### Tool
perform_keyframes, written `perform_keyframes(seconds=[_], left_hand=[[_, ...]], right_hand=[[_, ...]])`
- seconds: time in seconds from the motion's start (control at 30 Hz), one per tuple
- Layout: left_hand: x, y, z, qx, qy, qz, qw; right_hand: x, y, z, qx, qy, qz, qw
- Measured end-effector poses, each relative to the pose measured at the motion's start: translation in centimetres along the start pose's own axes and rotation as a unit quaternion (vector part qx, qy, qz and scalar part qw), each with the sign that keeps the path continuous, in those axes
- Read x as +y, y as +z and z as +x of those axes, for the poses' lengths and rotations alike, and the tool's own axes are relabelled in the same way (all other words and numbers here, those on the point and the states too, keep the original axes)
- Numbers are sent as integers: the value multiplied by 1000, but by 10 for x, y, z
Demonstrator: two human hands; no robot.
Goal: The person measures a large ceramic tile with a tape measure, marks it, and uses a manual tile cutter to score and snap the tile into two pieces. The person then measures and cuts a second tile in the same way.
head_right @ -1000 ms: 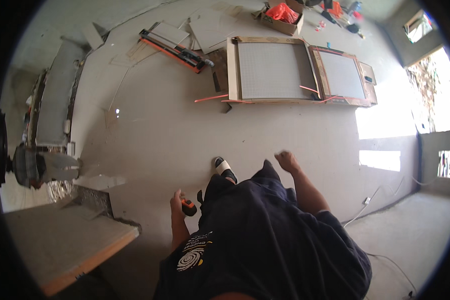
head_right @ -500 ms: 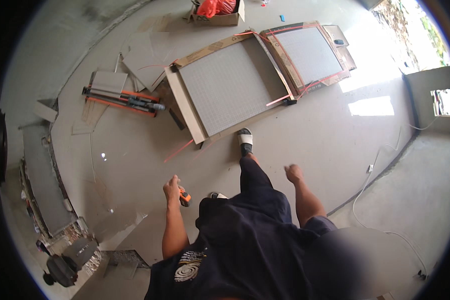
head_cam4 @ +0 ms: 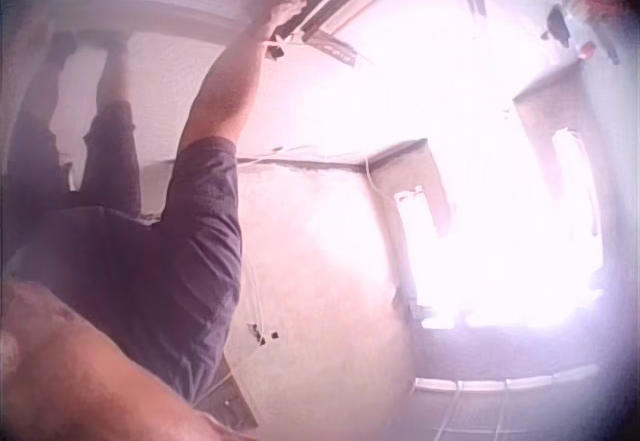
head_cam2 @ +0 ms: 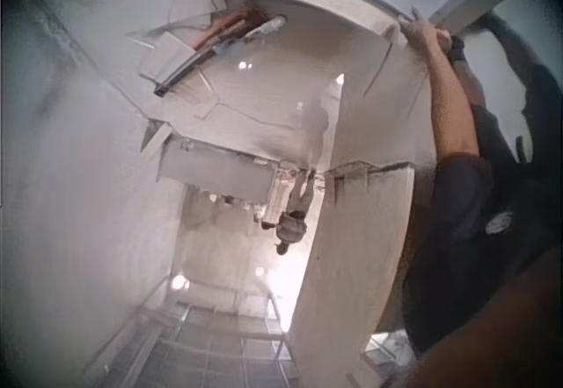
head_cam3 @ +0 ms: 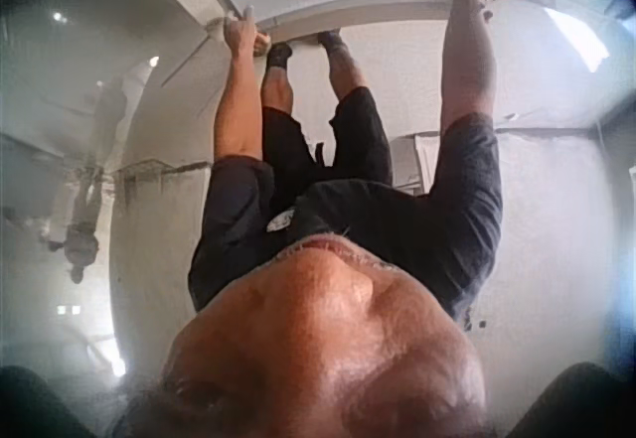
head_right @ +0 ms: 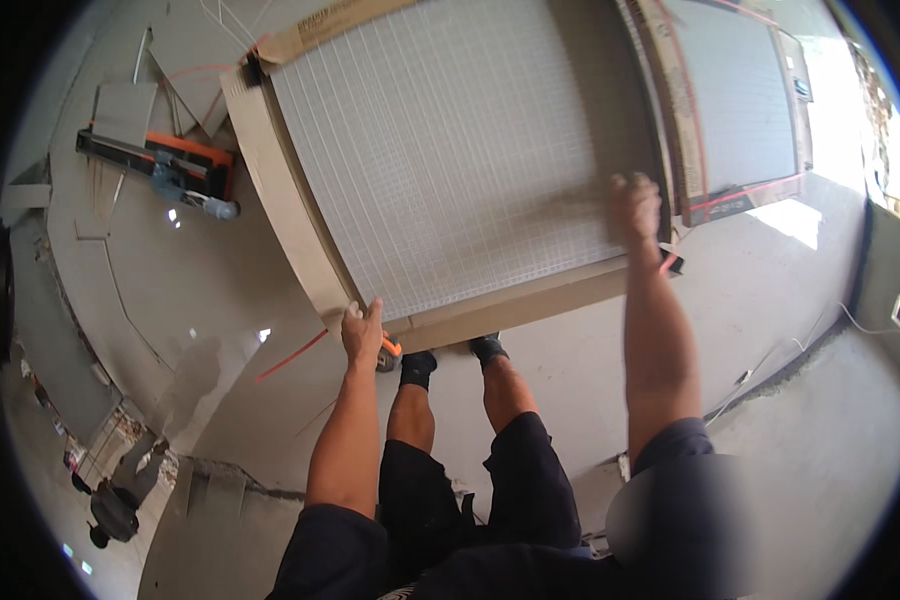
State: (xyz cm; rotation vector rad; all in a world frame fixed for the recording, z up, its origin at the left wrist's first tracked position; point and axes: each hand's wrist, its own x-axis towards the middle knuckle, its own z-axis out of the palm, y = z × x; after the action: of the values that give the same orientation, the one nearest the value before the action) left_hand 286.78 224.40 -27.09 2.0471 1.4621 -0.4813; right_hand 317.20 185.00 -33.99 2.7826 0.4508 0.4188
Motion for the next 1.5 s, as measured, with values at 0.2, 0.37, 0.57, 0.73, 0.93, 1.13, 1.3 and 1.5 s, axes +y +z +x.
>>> perform_keyframes(seconds=[0.2, 0.37, 0.57, 0.73, 0.93, 1.13, 1.3, 1.5], left_hand=[[6, 18, 13, -39, -79, -61, 994], [4, 28, 13, -2, -99, -51, 994], [2, 11, 16, -12, -64, -51, 997], [13, -33, 5, -97, -85, -86, 988], [37, -106, -1, -221, -27, -51, 973], [57, -177, -41, -263, -71, 10, 962], [-4, -240, -154, -318, -76, -2, 945], [-115, -346, -260, -459, -90, -2, 884]], right_hand=[[45, -3, 17, -358, 261, 174, 879], [45, -4, 25, -400, 170, 109, 894], [55, 7, 28, -388, 211, 89, 893], [88, -11, 32, -375, 42, 72, 923], [105, -35, 54, -341, 346, 281, 828], [118, -96, 48, -223, 307, 262, 887], [159, -219, 1, -303, 371, 313, 820], [158, -411, -76, -385, 371, 261, 804]])
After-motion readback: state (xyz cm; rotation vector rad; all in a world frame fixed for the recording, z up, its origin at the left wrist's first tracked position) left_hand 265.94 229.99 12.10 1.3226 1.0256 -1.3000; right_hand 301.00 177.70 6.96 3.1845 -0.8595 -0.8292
